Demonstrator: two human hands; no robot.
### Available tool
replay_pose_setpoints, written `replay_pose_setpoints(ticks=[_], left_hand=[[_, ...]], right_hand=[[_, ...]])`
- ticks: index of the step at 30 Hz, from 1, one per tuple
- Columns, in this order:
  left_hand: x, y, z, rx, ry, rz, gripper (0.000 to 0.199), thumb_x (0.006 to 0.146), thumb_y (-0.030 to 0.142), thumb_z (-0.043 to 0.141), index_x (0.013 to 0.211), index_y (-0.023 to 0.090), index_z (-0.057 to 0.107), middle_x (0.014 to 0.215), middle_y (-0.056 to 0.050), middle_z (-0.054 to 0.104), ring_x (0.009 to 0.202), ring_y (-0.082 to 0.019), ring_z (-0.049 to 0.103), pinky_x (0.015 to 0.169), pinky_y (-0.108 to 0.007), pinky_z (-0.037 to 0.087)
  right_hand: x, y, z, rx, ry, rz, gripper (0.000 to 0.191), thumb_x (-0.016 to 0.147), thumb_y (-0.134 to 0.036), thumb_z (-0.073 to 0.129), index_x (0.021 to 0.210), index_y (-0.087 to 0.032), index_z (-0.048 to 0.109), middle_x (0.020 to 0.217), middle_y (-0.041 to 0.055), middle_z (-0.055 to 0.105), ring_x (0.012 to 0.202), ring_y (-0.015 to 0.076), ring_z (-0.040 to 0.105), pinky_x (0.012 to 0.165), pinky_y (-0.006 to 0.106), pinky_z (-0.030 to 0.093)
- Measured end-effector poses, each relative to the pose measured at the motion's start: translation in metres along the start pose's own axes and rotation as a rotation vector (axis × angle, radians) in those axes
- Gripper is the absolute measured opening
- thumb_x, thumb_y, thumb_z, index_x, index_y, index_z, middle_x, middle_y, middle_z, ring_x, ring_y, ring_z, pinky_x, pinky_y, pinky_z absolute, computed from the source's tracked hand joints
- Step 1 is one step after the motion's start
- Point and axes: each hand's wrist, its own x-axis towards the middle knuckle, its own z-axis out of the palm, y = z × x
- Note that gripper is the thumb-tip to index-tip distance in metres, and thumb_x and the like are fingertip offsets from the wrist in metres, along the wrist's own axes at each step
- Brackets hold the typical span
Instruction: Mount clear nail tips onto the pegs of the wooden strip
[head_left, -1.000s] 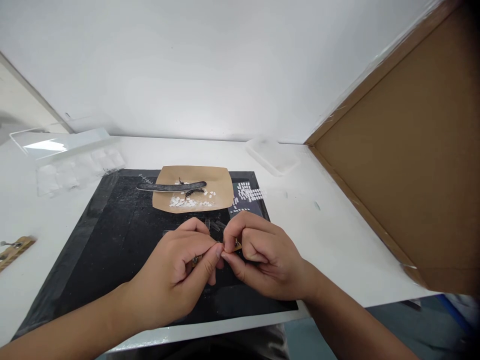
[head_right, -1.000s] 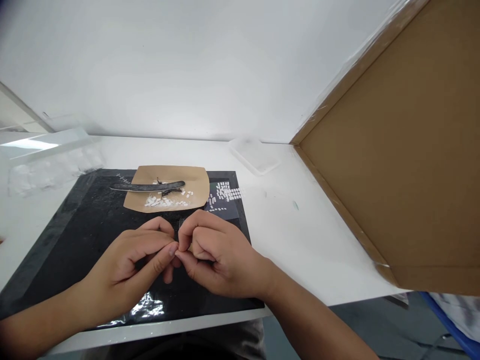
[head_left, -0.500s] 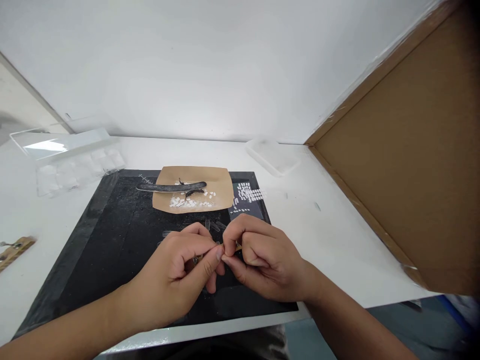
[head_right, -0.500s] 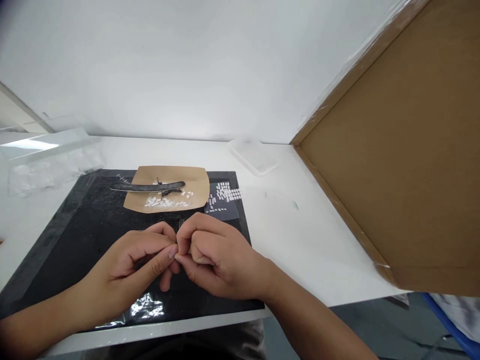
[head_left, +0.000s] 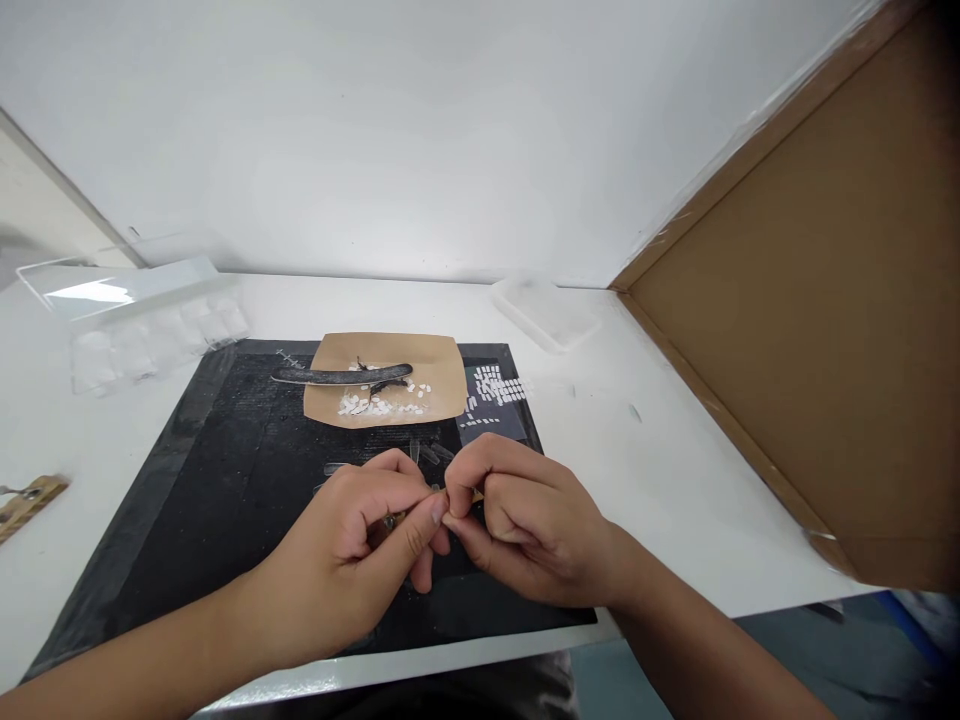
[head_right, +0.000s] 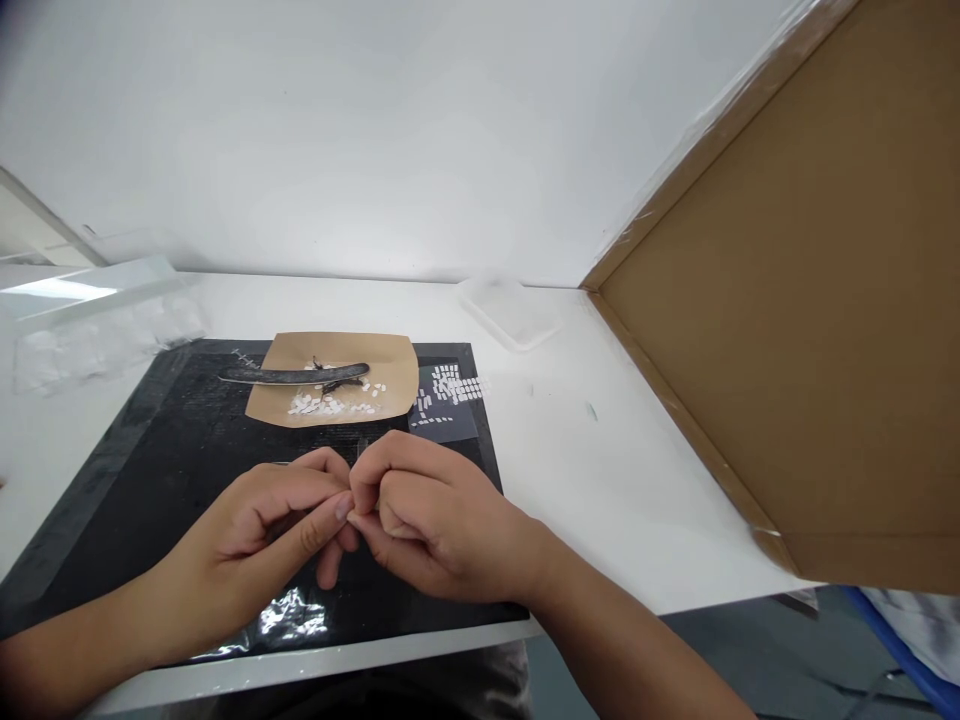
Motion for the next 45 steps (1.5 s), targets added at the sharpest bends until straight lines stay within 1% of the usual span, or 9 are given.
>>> replay_pose_setpoints(ticks=[13,22,29,35,38,45], left_hand=[[-0.0004,0.0019,-0.0016,-0.097,-0.030,-0.047,0.048,0.109,0.038,0.050,0.071,0.021,0.071,0.065,-0.001,0.073,0.085,-0.017,0.065,0.078,-0.027,0.050],[0.0009,0.0012,0.0003,-0.170,-0.038,-0.055,0.043,0.109,0.038,0.051,0.076,0.020,0.072,0.061,0.000,0.072,0.083,-0.017,0.063,0.078,-0.026,0.049],[-0.0002,0.0052,-0.0020,-0.145,-0.038,-0.040,0.045,0.110,0.038,0.050,0.075,0.020,0.071,0.062,-0.001,0.072,0.083,-0.017,0.062,0.076,-0.027,0.049],[-0.0031,0.0057,-0.0017,-0.118,-0.017,-0.065,0.044,0.109,0.040,0.051,0.075,0.021,0.071,0.058,-0.002,0.071,0.083,-0.019,0.061,0.072,-0.028,0.047],[-0.0030,0.0048,-0.0010,-0.105,-0.017,-0.063,0.045,0.110,0.041,0.050,0.075,0.021,0.071,0.058,-0.002,0.071,0.083,-0.019,0.061,0.072,-0.028,0.048],[-0.0008,0.0041,-0.0010,-0.079,-0.030,-0.047,0.049,0.109,0.040,0.049,0.069,0.020,0.069,0.061,-0.003,0.071,0.082,-0.019,0.062,0.073,-0.028,0.049]], right_hand=[[-0.0002,0.0018,0.0033,-0.041,0.034,-0.064,0.043,0.093,0.001,0.061,0.076,-0.024,0.029,0.094,0.0033,0.061,0.082,0.0113,0.056,0.069,0.024,0.050],[-0.0008,0.0026,0.0040,-0.051,0.036,-0.072,0.042,0.093,0.000,0.061,0.075,-0.023,0.030,0.094,0.0029,0.061,0.081,0.0113,0.056,0.070,0.025,0.050],[-0.0021,0.0031,0.0048,-0.021,0.065,-0.062,0.041,0.094,-0.003,0.064,0.076,-0.024,0.032,0.095,0.0024,0.061,0.082,0.0124,0.057,0.069,0.025,0.052],[-0.0026,0.0028,0.0045,-0.036,0.108,-0.038,0.043,0.091,-0.001,0.067,0.077,-0.023,0.032,0.097,0.0029,0.061,0.085,0.0131,0.059,0.071,0.026,0.052],[-0.0026,0.0016,0.0050,-0.008,0.095,-0.024,0.043,0.093,-0.001,0.066,0.077,-0.023,0.032,0.099,0.0039,0.061,0.085,0.0125,0.058,0.071,0.025,0.052],[-0.0010,0.0010,0.0034,0.038,0.055,-0.013,0.043,0.094,-0.002,0.065,0.077,-0.023,0.031,0.098,0.0042,0.062,0.082,0.0113,0.057,0.069,0.024,0.050]])
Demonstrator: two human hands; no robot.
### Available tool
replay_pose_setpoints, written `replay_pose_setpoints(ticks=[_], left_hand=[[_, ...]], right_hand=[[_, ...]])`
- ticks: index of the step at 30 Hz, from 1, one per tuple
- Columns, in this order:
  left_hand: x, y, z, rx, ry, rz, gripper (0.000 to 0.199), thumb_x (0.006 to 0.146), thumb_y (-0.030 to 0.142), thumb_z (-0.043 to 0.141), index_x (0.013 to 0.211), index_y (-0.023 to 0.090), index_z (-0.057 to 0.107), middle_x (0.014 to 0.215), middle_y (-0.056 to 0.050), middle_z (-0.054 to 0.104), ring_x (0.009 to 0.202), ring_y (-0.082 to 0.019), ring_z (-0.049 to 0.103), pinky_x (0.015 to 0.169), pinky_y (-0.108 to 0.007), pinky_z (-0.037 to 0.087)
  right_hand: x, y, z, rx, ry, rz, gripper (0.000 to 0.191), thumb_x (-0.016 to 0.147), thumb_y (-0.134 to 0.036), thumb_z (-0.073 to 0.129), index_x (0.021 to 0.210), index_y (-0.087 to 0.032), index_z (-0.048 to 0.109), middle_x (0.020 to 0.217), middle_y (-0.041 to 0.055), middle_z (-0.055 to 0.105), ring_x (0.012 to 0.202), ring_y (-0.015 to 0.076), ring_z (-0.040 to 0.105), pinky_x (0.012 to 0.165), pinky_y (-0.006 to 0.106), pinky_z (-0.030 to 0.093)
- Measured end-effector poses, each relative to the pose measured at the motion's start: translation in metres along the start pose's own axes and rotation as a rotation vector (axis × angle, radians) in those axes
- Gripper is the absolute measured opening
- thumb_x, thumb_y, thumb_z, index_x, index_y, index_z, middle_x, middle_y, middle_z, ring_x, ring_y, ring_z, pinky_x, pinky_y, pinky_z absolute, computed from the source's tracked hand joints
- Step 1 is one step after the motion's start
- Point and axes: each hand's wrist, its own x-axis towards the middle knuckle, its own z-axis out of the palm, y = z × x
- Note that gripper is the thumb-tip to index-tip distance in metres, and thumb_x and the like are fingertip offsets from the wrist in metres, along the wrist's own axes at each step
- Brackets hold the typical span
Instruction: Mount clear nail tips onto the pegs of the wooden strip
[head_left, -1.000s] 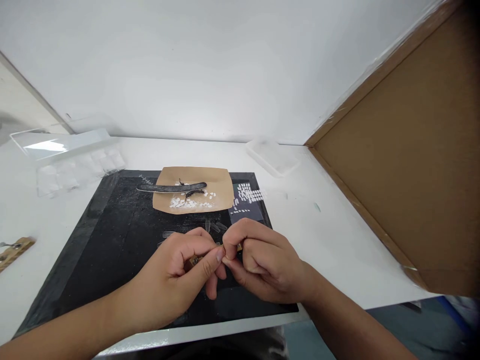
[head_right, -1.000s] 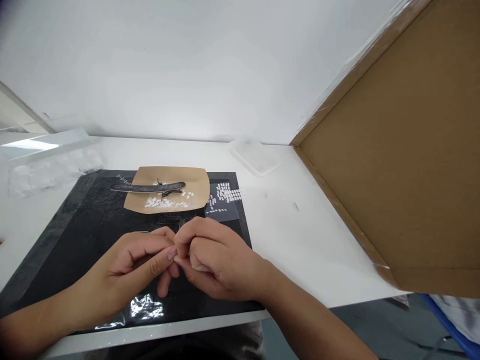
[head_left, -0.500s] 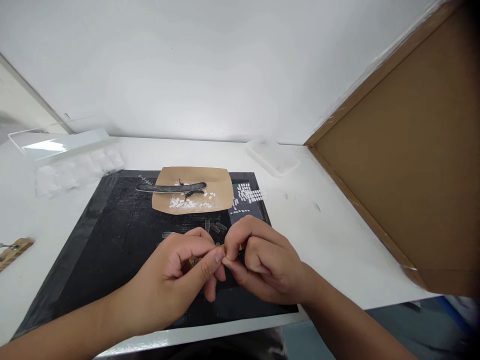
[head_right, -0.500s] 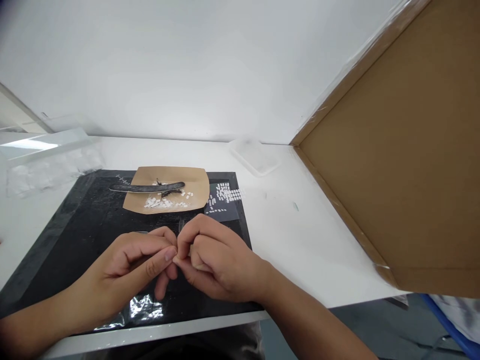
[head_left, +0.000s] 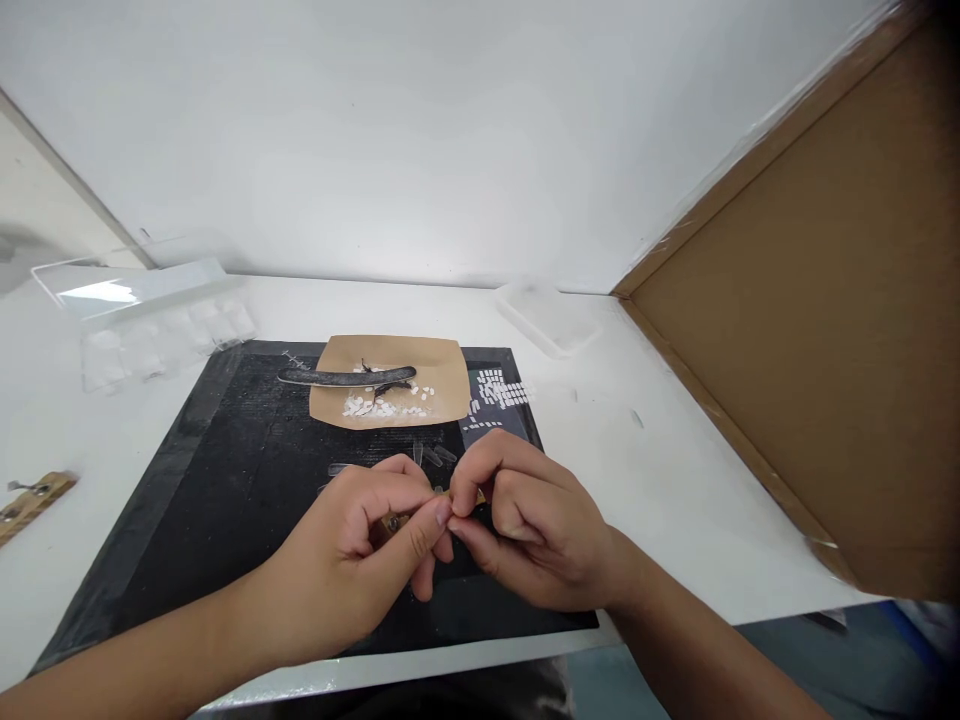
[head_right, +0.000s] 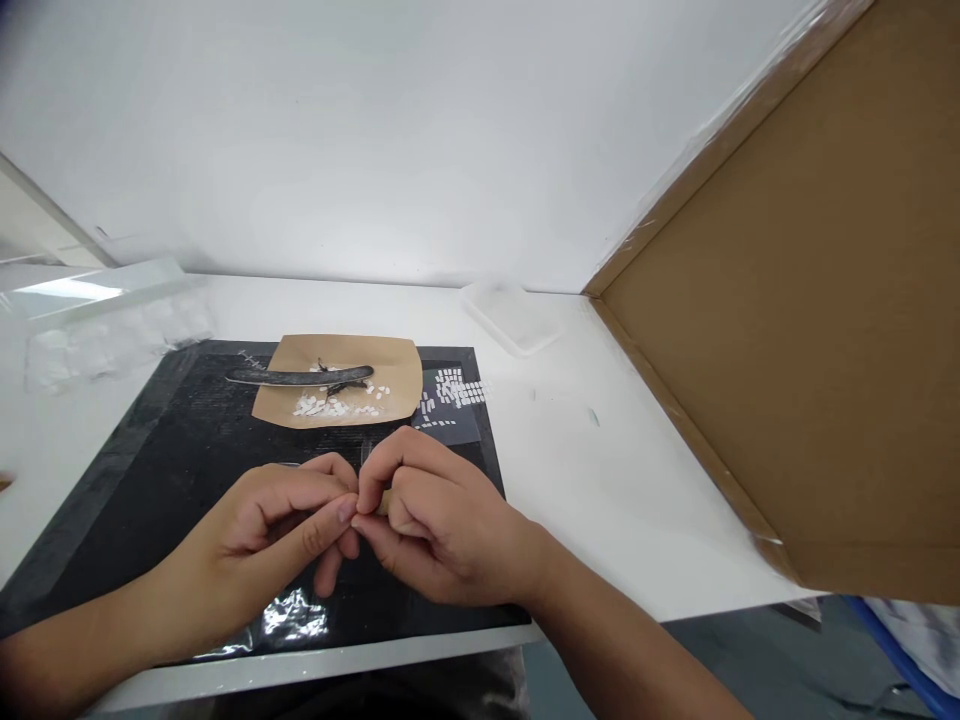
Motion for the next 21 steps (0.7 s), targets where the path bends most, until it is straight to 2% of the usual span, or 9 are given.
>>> replay_pose_setpoints(ticks=[10,17,21], left_hand=[[0.0003,-0.0018,0.0007,0.044,-0.029,-0.014,0.047,0.108,0.035,0.049,0.068,0.020,0.067,0.062,-0.003,0.072,0.083,-0.019,0.063,0.071,-0.028,0.048],[-0.0013,-0.0011,0.0005,0.013,-0.048,-0.048,0.045,0.107,0.037,0.049,0.070,0.020,0.068,0.060,-0.003,0.072,0.084,-0.019,0.063,0.073,-0.028,0.048],[-0.0005,0.0002,-0.0001,-0.028,-0.053,-0.069,0.044,0.107,0.039,0.050,0.073,0.020,0.070,0.057,-0.002,0.071,0.082,-0.019,0.063,0.073,-0.027,0.048]], right_hand=[[-0.0012,-0.0007,-0.0024,0.015,-0.083,0.067,0.042,0.094,-0.005,0.062,0.077,-0.024,0.028,0.098,0.0034,0.060,0.077,0.0097,0.054,0.063,0.022,0.045],[-0.0011,-0.0023,0.0020,-0.044,-0.044,0.063,0.043,0.092,-0.006,0.063,0.075,-0.025,0.028,0.093,0.0022,0.062,0.072,0.0086,0.053,0.057,0.020,0.041],[-0.0017,-0.0024,0.0035,-0.063,-0.027,0.049,0.043,0.094,-0.006,0.062,0.075,-0.024,0.029,0.092,0.0022,0.062,0.072,0.0084,0.054,0.058,0.020,0.042]])
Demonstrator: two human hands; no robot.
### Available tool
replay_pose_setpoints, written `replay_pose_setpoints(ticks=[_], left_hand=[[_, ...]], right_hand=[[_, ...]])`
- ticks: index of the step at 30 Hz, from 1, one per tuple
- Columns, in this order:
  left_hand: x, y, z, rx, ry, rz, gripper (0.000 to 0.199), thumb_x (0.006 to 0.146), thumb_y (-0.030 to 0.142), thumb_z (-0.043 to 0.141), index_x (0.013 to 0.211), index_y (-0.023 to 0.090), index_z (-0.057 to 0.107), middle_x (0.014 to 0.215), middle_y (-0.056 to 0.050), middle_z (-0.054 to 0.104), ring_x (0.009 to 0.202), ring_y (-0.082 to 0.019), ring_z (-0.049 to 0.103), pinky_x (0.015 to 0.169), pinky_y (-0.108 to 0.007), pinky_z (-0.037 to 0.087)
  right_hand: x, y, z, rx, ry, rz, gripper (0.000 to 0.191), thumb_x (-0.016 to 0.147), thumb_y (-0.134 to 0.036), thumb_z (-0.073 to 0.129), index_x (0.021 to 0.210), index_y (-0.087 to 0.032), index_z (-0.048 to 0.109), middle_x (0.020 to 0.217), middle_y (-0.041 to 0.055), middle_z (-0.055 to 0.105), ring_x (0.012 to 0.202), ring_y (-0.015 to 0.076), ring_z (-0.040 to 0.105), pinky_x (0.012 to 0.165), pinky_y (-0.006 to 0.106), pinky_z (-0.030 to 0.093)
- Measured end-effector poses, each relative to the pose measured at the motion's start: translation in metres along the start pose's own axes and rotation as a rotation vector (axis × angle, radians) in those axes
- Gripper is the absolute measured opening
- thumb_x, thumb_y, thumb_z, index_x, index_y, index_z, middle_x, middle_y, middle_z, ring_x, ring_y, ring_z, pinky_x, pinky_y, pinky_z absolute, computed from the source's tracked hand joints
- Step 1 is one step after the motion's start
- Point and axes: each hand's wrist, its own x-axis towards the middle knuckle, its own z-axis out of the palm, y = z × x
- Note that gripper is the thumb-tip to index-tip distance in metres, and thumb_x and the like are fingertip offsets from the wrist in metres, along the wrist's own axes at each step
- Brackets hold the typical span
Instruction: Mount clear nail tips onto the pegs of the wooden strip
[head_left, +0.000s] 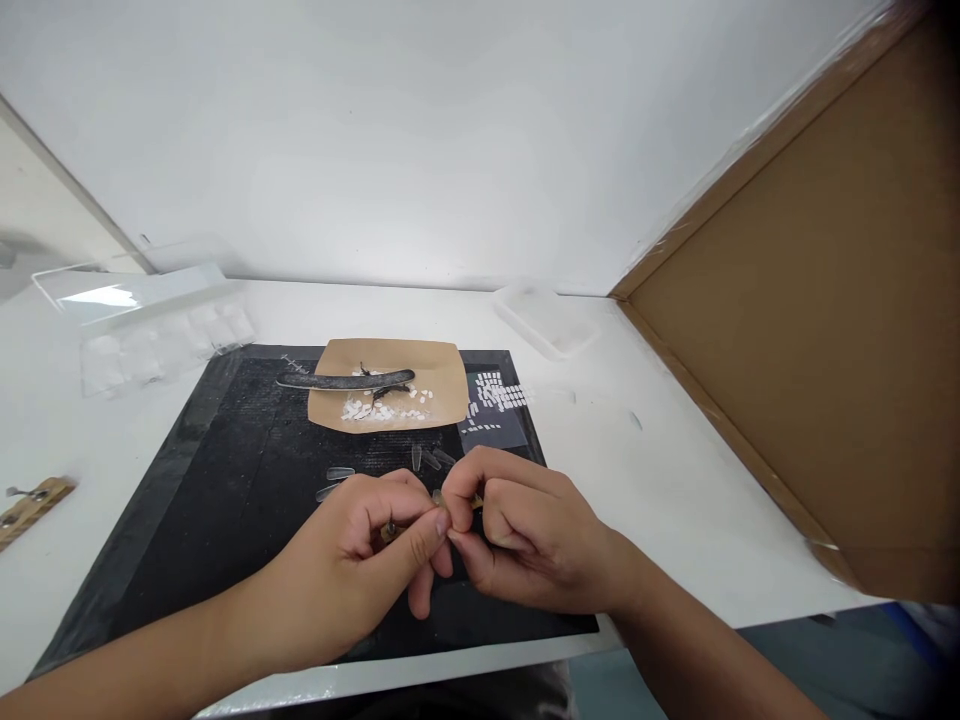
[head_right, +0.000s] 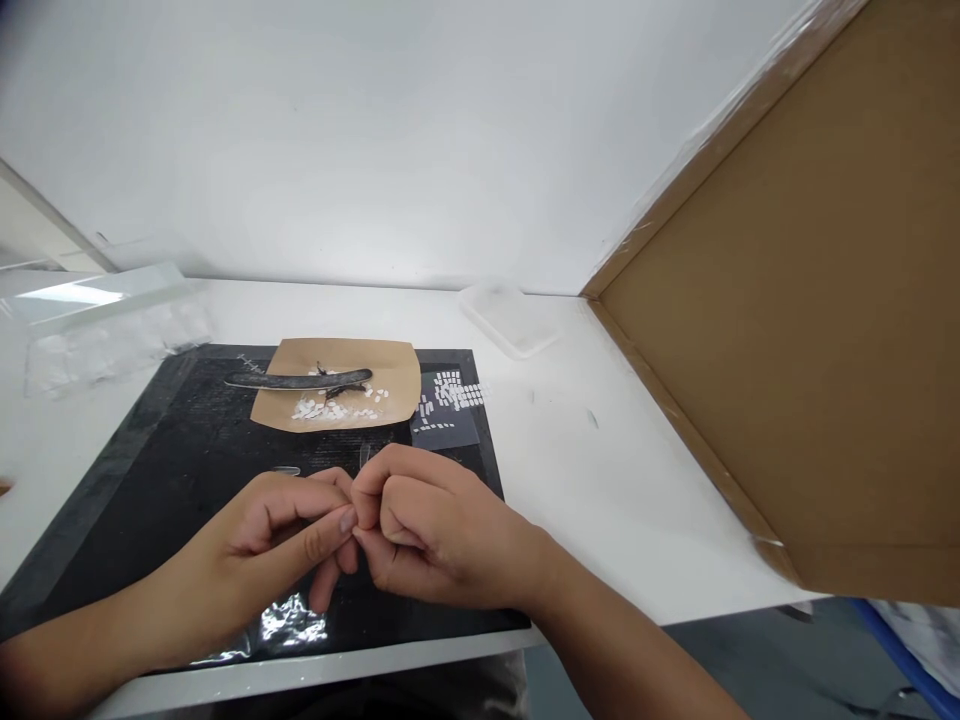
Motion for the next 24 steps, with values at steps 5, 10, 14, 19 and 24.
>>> replay_pose_setpoints(ticks=[5,10,14,19,24], left_hand=[[-0.0002,0.0001,-0.0006,-0.102,-0.017,-0.064,0.046,0.106,0.047,0.053,0.077,0.019,0.072,0.055,-0.001,0.068,0.057,-0.013,0.049,0.052,-0.024,0.035],[-0.0019,-0.0017,-0.0016,-0.265,-0.058,-0.117,0.049,0.104,0.056,0.057,0.078,0.017,0.072,0.054,0.001,0.064,0.043,-0.007,0.032,0.041,-0.022,0.021],[-0.0035,-0.0017,-0.0023,-0.315,-0.075,-0.131,0.048,0.103,0.056,0.059,0.079,0.016,0.072,0.053,0.001,0.063,0.043,-0.007,0.034,0.040,-0.020,0.021],[-0.0030,-0.0007,-0.0022,-0.307,-0.071,-0.130,0.045,0.103,0.052,0.061,0.078,0.016,0.072,0.053,0.001,0.063,0.044,-0.007,0.035,0.040,-0.020,0.022],[-0.0013,0.0018,-0.0014,-0.273,-0.062,-0.123,0.038,0.101,0.044,0.064,0.076,0.017,0.072,0.053,0.002,0.063,0.043,-0.006,0.032,0.041,-0.020,0.021]], right_hand=[[-0.0001,-0.0007,0.0023,-0.022,0.030,-0.017,0.043,0.094,-0.006,0.062,0.074,-0.025,0.029,0.090,0.0016,0.061,0.071,0.0091,0.053,0.058,0.020,0.044],[0.0008,0.0005,0.0032,0.005,0.071,-0.052,0.042,0.093,-0.005,0.063,0.076,-0.024,0.030,0.092,0.0012,0.059,0.073,0.0098,0.054,0.061,0.021,0.047],[0.0022,0.0015,0.0016,0.013,0.103,-0.063,0.043,0.090,-0.004,0.067,0.076,-0.024,0.031,0.093,0.0016,0.059,0.077,0.0114,0.056,0.064,0.024,0.050],[0.0030,0.0018,-0.0017,0.055,0.063,-0.045,0.044,0.091,-0.004,0.067,0.076,-0.023,0.031,0.096,0.0028,0.061,0.080,0.0109,0.057,0.067,0.023,0.051],[0.0027,0.0015,-0.0042,0.067,0.016,-0.036,0.044,0.092,-0.003,0.066,0.075,-0.023,0.030,0.096,0.0032,0.063,0.079,0.0102,0.057,0.066,0.022,0.049]])
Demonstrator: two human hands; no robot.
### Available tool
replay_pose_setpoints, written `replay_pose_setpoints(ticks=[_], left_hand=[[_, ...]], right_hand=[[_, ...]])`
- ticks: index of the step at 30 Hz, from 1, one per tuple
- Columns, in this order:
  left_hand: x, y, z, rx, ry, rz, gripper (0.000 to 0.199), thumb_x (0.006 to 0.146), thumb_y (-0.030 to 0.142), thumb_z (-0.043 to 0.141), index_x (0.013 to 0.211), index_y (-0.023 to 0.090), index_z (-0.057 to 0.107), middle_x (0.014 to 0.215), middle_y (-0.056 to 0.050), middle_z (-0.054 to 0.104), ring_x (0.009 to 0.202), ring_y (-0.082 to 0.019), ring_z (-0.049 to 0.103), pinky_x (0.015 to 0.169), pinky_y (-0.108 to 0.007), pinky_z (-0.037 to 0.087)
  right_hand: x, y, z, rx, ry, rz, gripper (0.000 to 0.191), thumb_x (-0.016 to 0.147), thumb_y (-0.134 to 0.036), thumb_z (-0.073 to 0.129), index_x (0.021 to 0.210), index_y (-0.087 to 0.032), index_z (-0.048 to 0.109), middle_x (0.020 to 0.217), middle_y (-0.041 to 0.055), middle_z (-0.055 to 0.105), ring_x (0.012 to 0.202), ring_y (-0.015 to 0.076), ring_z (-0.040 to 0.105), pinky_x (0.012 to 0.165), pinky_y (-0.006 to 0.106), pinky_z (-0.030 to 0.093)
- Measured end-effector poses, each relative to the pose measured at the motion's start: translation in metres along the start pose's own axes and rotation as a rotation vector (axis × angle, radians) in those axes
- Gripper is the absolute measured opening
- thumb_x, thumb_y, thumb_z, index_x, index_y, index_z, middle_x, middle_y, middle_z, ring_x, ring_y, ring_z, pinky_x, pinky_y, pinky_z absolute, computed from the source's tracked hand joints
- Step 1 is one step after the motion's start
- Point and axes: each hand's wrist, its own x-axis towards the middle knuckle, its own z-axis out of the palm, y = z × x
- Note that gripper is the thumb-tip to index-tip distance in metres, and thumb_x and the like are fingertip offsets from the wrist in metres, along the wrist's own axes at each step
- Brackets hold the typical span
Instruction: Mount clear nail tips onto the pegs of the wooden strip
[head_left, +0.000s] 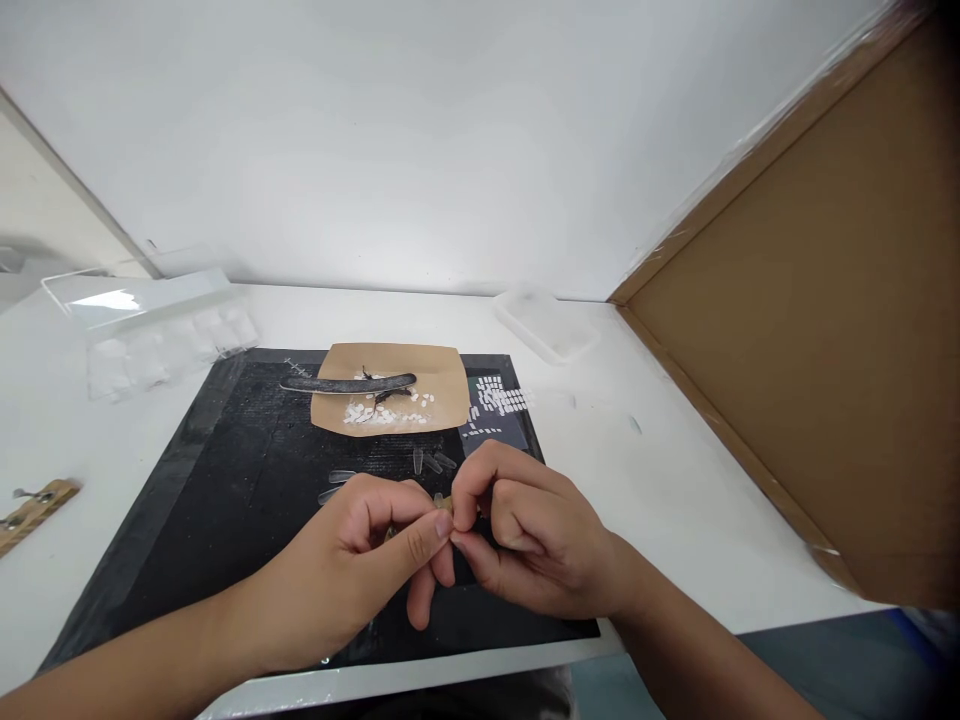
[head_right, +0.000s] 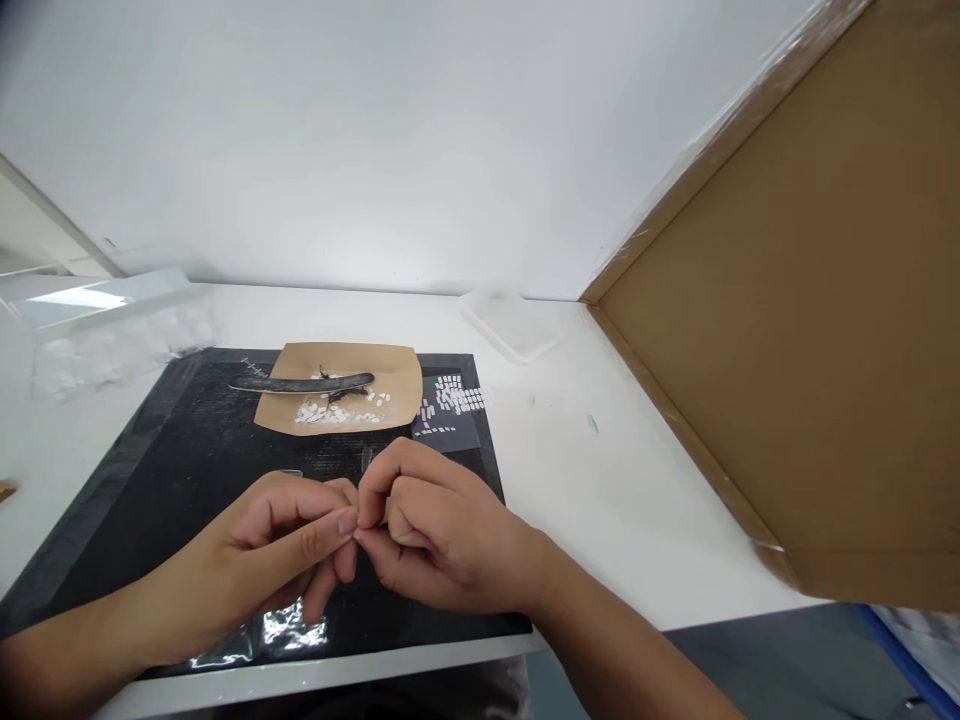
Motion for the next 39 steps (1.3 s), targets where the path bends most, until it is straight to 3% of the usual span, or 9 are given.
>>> replay_pose_setpoints(ticks=[11,22,31,35,39], left_hand=[[0.001,-0.001,0.000,0.045,0.005,-0.050,0.043,0.101,0.050,0.062,0.077,0.015,0.072,0.053,0.002,0.063,0.042,-0.005,0.031,0.040,-0.019,0.021],[0.000,-0.012,-0.001,-0.314,-0.108,-0.188,0.051,0.097,0.064,0.066,0.082,0.015,0.070,0.053,0.002,0.060,0.041,-0.004,0.038,0.039,-0.014,0.026],[-0.004,-0.006,0.000,-0.359,-0.124,-0.206,0.051,0.097,0.065,0.064,0.081,0.016,0.069,0.052,0.002,0.057,0.041,-0.004,0.037,0.039,-0.013,0.025],[-0.002,-0.006,0.000,-0.187,-0.011,-0.086,0.051,0.102,0.063,0.056,0.082,0.017,0.068,0.056,0.002,0.060,0.040,-0.005,0.037,0.039,-0.017,0.026],[0.003,-0.008,-0.004,0.244,0.245,0.269,0.043,0.110,0.043,0.048,0.085,0.019,0.072,0.068,0.000,0.067,0.057,-0.010,0.052,0.053,-0.021,0.043]], right_hand=[[0.000,-0.004,0.005,-0.112,0.019,-0.012,0.044,0.091,-0.003,0.063,0.073,-0.024,0.029,0.090,0.0027,0.062,0.070,0.0087,0.052,0.057,0.020,0.042],[-0.004,0.003,0.006,-0.089,0.018,-0.084,0.044,0.087,-0.001,0.067,0.076,-0.023,0.031,0.092,0.0009,0.062,0.071,0.0082,0.053,0.058,0.019,0.045],[-0.005,0.005,0.010,-0.119,0.050,-0.104,0.046,0.088,-0.006,0.071,0.076,-0.024,0.031,0.089,-0.0004,0.060,0.070,0.0098,0.053,0.055,0.021,0.045],[-0.004,0.002,0.008,-0.075,0.096,-0.022,0.044,0.088,-0.002,0.068,0.078,-0.024,0.031,0.092,0.0001,0.060,0.073,0.0098,0.056,0.061,0.022,0.049],[-0.005,0.004,0.005,-0.015,0.158,0.114,0.041,0.094,-0.005,0.068,0.081,-0.024,0.034,0.101,0.0012,0.065,0.081,0.0110,0.063,0.068,0.023,0.055]])
